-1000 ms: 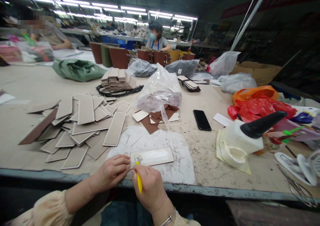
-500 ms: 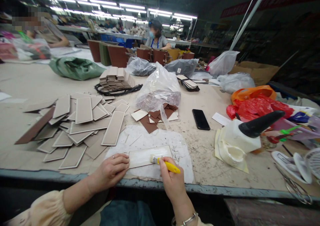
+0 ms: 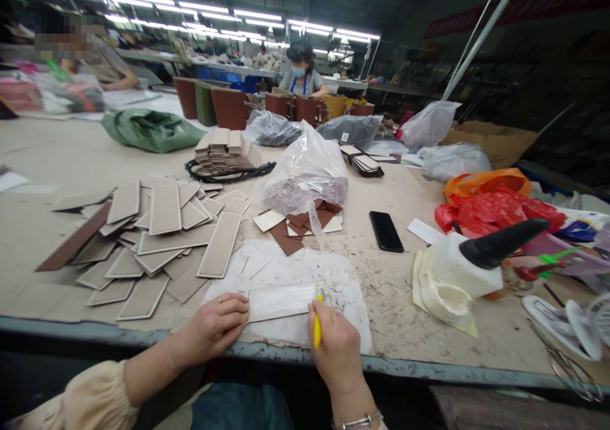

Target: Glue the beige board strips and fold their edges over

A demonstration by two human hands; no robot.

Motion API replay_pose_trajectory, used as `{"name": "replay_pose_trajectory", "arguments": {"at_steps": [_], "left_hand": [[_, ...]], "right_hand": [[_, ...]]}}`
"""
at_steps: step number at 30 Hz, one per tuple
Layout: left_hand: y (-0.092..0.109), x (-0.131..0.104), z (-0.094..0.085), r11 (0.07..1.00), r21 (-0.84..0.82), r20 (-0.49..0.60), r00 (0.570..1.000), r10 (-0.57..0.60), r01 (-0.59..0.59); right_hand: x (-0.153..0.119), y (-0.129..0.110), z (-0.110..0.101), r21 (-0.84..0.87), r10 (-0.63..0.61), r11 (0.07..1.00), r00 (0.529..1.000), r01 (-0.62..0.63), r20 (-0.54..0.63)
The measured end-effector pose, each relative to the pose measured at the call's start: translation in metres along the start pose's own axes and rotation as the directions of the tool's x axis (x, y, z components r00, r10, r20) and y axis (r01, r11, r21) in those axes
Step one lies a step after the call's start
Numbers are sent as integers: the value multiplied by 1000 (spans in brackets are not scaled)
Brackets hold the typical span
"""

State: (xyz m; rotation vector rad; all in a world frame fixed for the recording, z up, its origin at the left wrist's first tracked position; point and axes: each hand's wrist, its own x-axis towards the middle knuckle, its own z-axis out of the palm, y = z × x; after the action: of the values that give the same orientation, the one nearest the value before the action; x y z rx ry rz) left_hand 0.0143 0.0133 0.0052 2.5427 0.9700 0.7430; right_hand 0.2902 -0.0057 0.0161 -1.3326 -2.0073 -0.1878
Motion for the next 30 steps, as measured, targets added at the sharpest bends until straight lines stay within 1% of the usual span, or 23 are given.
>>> {"name": "replay_pose_trajectory", "arguments": {"at_steps": [2,4,6,7,9,10,12,13,15,17,19,21,22,23,24,25,27,28,30], "left_hand": [[0,0,0,1000,2,-3,1000,4,-4],[0,0,0,1000,2,-2,1000,5,-5],[0,0,-1,1000,1,-1,1000,7,-7],[0,0,-1,1000,1,-1,1000,9,-9],[0,0,-2,1000,1,0,1000,13,-13],[1,0,-2,1000,1,-1,1000,11,-11],[1,0,-1,1000,2,-6,1000,8,-8],[1,0,-1,1000,2,-10,1000,7,-7],[0,-1,1,1000,5,-14,1000,8,-8],[-1,-1,1,1000,8,-11,1000,10,-10],[-1,-1,1,1000,12,-10,1000,13,-12],[-1,0,0,1000,17,-8,1000,12,-12],[0,0,0,1000,19,-7,1000,12,-12],[0,0,-1,1000,21,-5,1000,11,-11],[0,1,-1,1000,21,-4,1000,10,-10],[0,1,-1,1000,19,-4,1000,9,-9],[0,0,0,1000,18,-2,1000,9,-9],[0,0,0,1000,18,0,1000,8,-8],[0,0,0,1000,22,4,1000,10,-10]], "right_hand": [[1,-14,5,37,-76,997,993,73,92],[2,-21,5,138,-125,985,983,107,134],[2,-19,1,205,-130,973,987,108,94],[2,-14,-1,197,-112,975,992,100,51],[3,-5,-4,109,-57,992,998,60,-30],[3,-2,-4,63,-37,997,998,40,-46],[3,-5,-3,36,-23,999,1000,23,-3],[3,-10,-1,66,-36,997,998,33,42],[3,-22,-1,179,-87,982,989,65,119],[3,-29,-4,254,-112,964,988,82,108],[3,-25,-9,209,-72,976,997,63,33],[3,-16,-13,78,-2,997,1000,5,-30],[2,-12,-14,23,21,1000,999,-20,-30],[2,-11,-13,-6,30,1000,1000,-30,-5],[1,-12,-12,3,22,1000,999,-22,39],[0,-17,-9,53,4,999,996,-8,90],[0,-33,-4,235,-32,972,988,-5,153],[0,-43,-1,337,-27,941,987,-29,159],[2,-59,4,497,33,860,985,-115,171]]}}
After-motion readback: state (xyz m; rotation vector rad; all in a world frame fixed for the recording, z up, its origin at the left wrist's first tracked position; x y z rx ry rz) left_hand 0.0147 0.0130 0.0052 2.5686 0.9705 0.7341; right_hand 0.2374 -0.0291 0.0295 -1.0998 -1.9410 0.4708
